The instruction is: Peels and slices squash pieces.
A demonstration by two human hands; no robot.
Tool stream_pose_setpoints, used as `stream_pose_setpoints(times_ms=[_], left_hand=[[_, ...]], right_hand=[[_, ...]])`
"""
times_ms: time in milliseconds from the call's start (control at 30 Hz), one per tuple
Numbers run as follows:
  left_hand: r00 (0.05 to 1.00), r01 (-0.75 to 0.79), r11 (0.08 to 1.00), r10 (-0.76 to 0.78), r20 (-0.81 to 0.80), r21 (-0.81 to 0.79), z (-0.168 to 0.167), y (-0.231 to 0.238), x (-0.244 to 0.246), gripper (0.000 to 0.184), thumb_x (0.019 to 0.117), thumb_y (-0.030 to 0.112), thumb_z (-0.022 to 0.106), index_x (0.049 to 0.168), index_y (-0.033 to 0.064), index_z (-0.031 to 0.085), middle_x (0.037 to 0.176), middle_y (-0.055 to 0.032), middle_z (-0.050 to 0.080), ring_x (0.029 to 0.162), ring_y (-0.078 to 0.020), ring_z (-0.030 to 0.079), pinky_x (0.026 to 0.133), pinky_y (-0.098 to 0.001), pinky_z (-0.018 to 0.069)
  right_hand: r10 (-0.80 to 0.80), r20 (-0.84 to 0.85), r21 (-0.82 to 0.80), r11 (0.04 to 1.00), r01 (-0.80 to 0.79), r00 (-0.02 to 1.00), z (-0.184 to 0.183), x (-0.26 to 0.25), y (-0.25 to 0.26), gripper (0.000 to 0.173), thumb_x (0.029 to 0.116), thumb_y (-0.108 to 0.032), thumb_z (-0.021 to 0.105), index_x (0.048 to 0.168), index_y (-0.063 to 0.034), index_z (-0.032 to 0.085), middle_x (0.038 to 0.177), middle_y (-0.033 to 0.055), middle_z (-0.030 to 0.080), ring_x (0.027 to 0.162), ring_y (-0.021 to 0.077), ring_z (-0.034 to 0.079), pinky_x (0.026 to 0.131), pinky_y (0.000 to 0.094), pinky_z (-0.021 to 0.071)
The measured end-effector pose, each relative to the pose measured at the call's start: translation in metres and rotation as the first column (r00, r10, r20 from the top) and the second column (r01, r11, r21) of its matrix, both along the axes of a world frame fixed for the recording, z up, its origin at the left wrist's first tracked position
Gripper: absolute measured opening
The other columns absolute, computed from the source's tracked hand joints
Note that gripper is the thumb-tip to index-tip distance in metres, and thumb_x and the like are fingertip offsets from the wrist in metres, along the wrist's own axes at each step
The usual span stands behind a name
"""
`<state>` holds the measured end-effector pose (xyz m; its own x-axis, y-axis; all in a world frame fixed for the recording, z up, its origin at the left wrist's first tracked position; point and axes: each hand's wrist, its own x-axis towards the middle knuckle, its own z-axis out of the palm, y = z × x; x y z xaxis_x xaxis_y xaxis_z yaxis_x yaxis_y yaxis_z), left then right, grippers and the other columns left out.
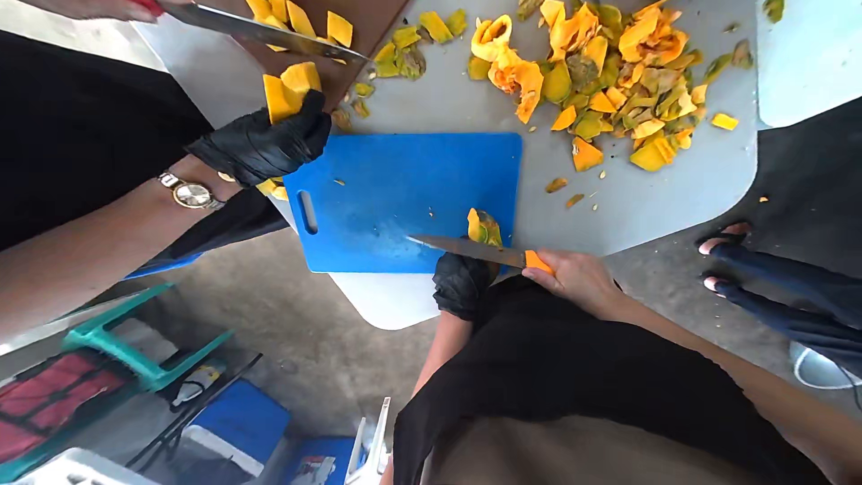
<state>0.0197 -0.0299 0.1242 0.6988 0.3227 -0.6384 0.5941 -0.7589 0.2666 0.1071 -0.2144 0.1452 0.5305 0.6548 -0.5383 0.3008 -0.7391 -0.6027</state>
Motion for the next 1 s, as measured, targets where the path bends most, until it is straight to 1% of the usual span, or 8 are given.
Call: stream_pose_setpoints(times_ms=[167,400,500,567,667,733,867,1000], left_hand=[[0.975,-0.224,0.965,0.220,-0.040,-0.133,-0.002,0.007,-0.002,0.037,0.1087,0.019,0.046,0.127,-0.0092,0.062,0.123,-0.0290,0.065,0.116,-0.0394,0.062,0.103,-0.0495,0.0447],[0.912,-0.392,0.899,0.408,0.048,-0.198,0.012,-0.002,0.006,0.037,0.1084,0.017,0.045,0.119,-0.0122,0.064,0.114,-0.0294,0.067,0.110,-0.0376,0.065,0.100,-0.0493,0.0475],[0.909,-0.386,0.906,0.406,0.098,-0.174,0.024,-0.006,0.013,0.037,0.1085,0.014,0.043,0.116,-0.0144,0.065,0.111,-0.0327,0.068,0.109,-0.0426,0.066,0.098,-0.0539,0.0484],[0.924,-0.369,0.915,0.380,0.046,-0.163,0.020,-0.003,0.012,0.037,0.1094,0.016,0.043,0.121,-0.0132,0.063,0.118,-0.0314,0.065,0.114,-0.0385,0.062,0.102,-0.0486,0.0453],[0.970,-0.231,0.950,0.209,-0.124,-0.208,0.037,-0.007,0.022,0.037,0.1083,0.019,0.045,0.125,-0.0080,0.063,0.121,-0.0295,0.065,0.117,-0.0395,0.061,0.101,-0.0518,0.0453],[0.977,-0.209,0.959,0.215,0.012,-0.190,0.026,-0.017,0.005,0.036,0.1072,0.016,0.045,0.119,-0.0096,0.067,0.112,-0.0302,0.069,0.111,-0.0421,0.066,0.099,-0.0538,0.0494],[0.965,-0.235,0.952,0.253,0.073,-0.195,0.009,-0.007,-0.004,0.033,0.1073,0.014,0.045,0.120,-0.0092,0.066,0.112,-0.0306,0.068,0.110,-0.0437,0.066,0.100,-0.0559,0.0486],[0.984,-0.159,0.961,0.172,0.040,-0.225,0.004,0.014,-0.001,0.038,0.1050,0.011,0.051,0.140,-0.0063,0.049,0.111,-0.0290,0.066,0.103,-0.0414,0.067,0.093,-0.0563,0.0519]], right_hand=[[0.005,0.104,0.002,1.000,-0.005,0.995,-0.010,-0.004,0.007,0.077,0.1030,-0.061,0.036,0.084,0.0077,0.065,0.064,0.0221,0.060,0.061,0.0428,0.067,0.050,0.0548,0.0498],[0.000,0.109,-0.095,0.995,0.011,0.994,-0.011,-0.001,0.028,0.067,0.1029,-0.055,0.048,0.092,0.0083,0.066,0.072,0.0241,0.065,0.071,0.0458,0.070,0.056,0.0577,0.0519],[0.002,0.122,-0.087,0.996,0.009,0.993,-0.008,0.001,0.032,0.063,0.1032,-0.053,0.051,0.092,0.0073,0.066,0.073,0.0233,0.065,0.072,0.0444,0.070,0.056,0.0562,0.0521],[-0.009,0.074,-0.124,0.992,0.018,0.997,-0.005,0.005,0.038,0.062,0.1038,-0.053,0.051,0.095,0.0062,0.066,0.076,0.0231,0.066,0.076,0.0446,0.071,0.060,0.0573,0.0526],[-0.110,-0.095,-0.276,0.958,0.080,0.989,-0.008,0.021,0.053,0.065,0.1070,-0.055,0.043,0.108,0.0060,0.066,0.094,0.0282,0.070,0.094,0.0486,0.070,0.077,0.0650,0.0533],[-0.183,-0.166,-0.314,0.941,0.124,0.969,-0.029,0.029,0.055,0.071,0.1085,-0.055,0.035,0.113,0.0067,0.068,0.104,0.0318,0.069,0.104,0.0509,0.067,0.087,0.0682,0.0508],[-0.207,-0.249,-0.165,0.972,0.169,0.946,-0.032,0.020,0.033,0.064,0.1117,-0.047,0.031,0.113,0.0052,0.068,0.096,0.0285,0.069,0.097,0.0465,0.068,0.085,0.0647,0.0504],[-0.166,-0.227,-0.068,0.986,0.154,0.960,-0.016,0.012,0.006,0.056,0.1112,-0.043,0.039,0.101,0.0049,0.067,0.077,0.0211,0.063,0.078,0.0400,0.065,0.072,0.0593,0.0496]])
